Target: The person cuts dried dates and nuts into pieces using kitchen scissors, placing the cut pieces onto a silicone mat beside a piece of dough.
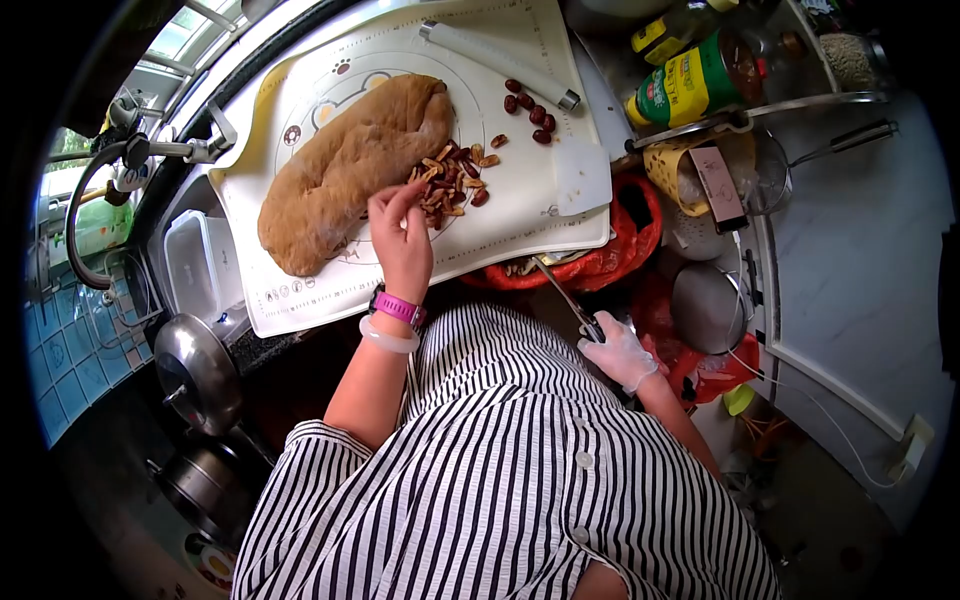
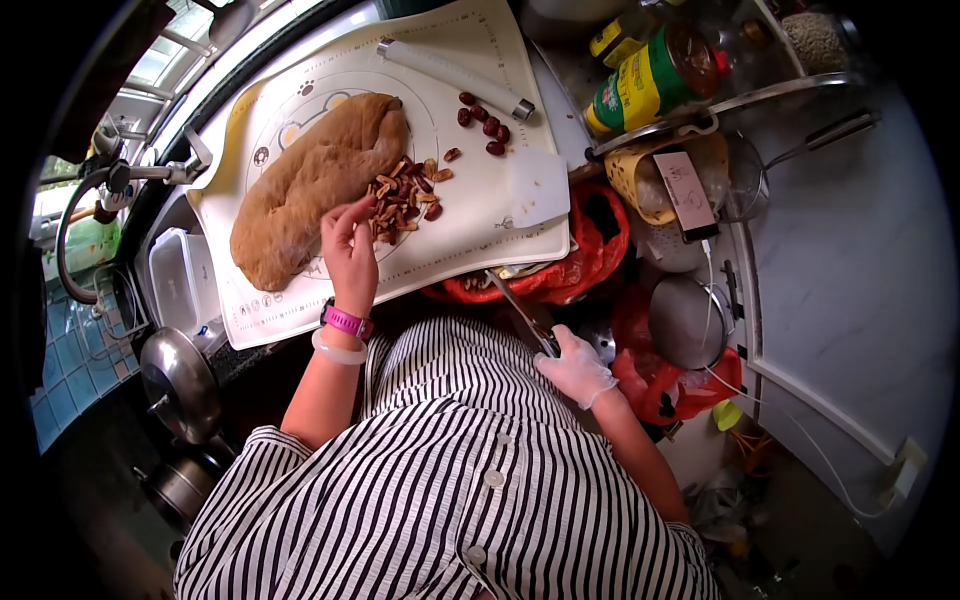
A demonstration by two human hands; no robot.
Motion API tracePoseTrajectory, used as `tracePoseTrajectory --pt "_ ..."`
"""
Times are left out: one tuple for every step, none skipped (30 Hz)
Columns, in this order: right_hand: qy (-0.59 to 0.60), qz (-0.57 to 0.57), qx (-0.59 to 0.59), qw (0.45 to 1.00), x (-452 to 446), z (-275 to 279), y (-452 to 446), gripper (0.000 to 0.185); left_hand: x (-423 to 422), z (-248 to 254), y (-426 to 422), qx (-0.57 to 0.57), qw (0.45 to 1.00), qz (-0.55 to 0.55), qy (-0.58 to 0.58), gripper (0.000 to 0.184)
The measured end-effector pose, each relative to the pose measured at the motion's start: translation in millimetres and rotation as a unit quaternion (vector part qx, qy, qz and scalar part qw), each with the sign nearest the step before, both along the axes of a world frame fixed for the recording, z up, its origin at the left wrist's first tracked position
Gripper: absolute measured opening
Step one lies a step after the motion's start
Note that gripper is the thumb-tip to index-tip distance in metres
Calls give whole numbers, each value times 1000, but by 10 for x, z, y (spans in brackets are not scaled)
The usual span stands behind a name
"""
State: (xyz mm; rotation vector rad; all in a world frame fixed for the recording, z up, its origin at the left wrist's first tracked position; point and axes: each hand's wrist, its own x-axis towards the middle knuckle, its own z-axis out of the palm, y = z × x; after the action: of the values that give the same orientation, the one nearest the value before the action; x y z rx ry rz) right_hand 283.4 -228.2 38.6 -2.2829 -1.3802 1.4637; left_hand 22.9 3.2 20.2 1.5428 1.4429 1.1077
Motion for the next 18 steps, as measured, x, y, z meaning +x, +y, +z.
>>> tracePoseTrajectory --pt "-1 0 1 1000 10 -13 -16 58 3 15 61 66 991 21 112 23" --pt "-1 -1 -7 1000 18 -27 -25 59 22 25 123 113 980 12 162 21" --pt "-1 -1 -17 1000 15 -43 -37 59 80 71 189 160 964 3 211 19" --pt "-2 -3 -16 1000 1 -67 -58 59 161 102 260 167 962 -30 214 17" --pt "-4 -8 9 1000 -18 -89 -81 57 262 106 337 173 959 -64 218 16" --pt "-7 -13 35 999 -35 -96 -88 55 391 72 438 188 955 -80 214 13" --pt "-9 -14 34 999 -51 -88 -76 55 528 34 554 203 951 -85 215 14" --pt "25 -33 31 999 -69 -71 -52 52 673 1 676 198 951 -94 220 17" --pt "58 -51 27 997 -87 -46 -24 50 831 -82 815 214 943 -84 239 18" --pt "89 -74 10 993 -112 9 20 37 969 -91 919 201 942 -87 254 20" --pt "87 -74 10 993 -130 63 56 37 1088 -186 1047 191 940 -99 265 22" --pt "163 -140 -16 976 -147 114 90 32 1187 -294 1147 169 941 -103 275 23" --pt "238 -205 -42 948 -163 157 118 26 1245 -354 1210 146 941 -107 285 24" --pt "236 -206 -43 949 -178 190 144 26 1257 -421 1256 146 942 -107 284 24" --pt "265 -237 -33 934 -189 219 165 24 1258 -437 1287 87 943 -127 296 26" --pt "294 -267 -24 917 -197 246 183 22 1264 -456 1306 28 940 -147 308 28" --pt "323 -297 -13 898 -208 273 204 20 1262 -476 1302 28 940 -148 307 28" --pt "327 -308 -2 893 -220 308 236 20 1235 -461 1259 -8 956 -150 253 28"
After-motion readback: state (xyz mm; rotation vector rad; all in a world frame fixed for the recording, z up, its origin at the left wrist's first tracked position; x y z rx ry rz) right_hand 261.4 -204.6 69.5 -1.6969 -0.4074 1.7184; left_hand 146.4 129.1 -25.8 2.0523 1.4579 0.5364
